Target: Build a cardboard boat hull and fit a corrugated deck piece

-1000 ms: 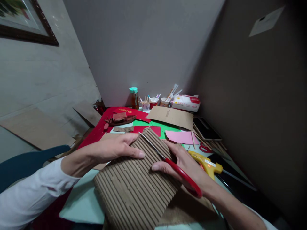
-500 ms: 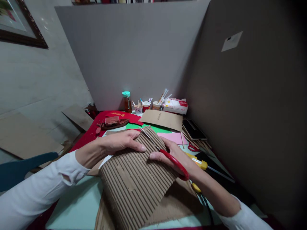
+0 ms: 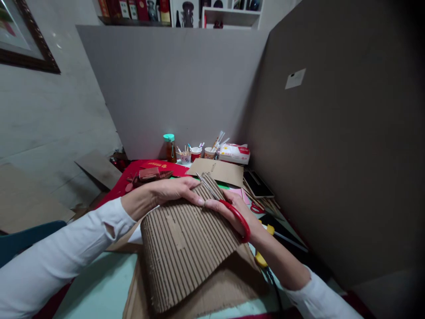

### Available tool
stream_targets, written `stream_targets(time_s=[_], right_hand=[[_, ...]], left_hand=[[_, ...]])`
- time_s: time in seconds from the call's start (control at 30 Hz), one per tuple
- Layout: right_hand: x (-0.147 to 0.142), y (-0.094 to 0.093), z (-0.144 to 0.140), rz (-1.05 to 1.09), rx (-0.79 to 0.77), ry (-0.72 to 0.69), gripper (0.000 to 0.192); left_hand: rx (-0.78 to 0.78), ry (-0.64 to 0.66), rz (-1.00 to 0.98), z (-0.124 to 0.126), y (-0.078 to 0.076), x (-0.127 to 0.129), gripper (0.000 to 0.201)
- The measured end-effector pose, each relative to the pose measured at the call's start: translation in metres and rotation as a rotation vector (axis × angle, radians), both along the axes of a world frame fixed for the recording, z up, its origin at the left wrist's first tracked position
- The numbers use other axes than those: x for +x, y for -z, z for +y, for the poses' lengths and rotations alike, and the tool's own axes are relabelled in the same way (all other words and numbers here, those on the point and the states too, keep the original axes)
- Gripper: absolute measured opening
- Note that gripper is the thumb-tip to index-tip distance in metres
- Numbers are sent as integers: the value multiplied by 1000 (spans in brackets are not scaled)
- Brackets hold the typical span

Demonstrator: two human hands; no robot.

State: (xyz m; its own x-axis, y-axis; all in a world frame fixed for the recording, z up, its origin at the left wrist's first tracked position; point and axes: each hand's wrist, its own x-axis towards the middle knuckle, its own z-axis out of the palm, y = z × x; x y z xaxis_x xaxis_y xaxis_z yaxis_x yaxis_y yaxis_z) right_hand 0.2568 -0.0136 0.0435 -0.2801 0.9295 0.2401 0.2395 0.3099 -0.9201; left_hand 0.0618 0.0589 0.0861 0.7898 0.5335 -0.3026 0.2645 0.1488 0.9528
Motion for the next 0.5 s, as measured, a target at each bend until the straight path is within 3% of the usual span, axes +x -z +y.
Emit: stream_targets(time_s=[0.17, 0.27, 0.43, 0.5], right_hand=[[13, -3, 6, -7, -51, 123, 38], [27, -3, 12, -38, -107, 164, 49], [43, -3, 21, -184, -102, 177, 84], [48, -3, 24, -258, -77, 187, 86]], left_hand=[[42, 20, 5, 2, -6, 1, 26], [106, 6, 11, 10, -20, -13, 25], [256, -17, 43, 18, -48, -38, 23], [324, -14, 73, 18, -58, -44, 24]])
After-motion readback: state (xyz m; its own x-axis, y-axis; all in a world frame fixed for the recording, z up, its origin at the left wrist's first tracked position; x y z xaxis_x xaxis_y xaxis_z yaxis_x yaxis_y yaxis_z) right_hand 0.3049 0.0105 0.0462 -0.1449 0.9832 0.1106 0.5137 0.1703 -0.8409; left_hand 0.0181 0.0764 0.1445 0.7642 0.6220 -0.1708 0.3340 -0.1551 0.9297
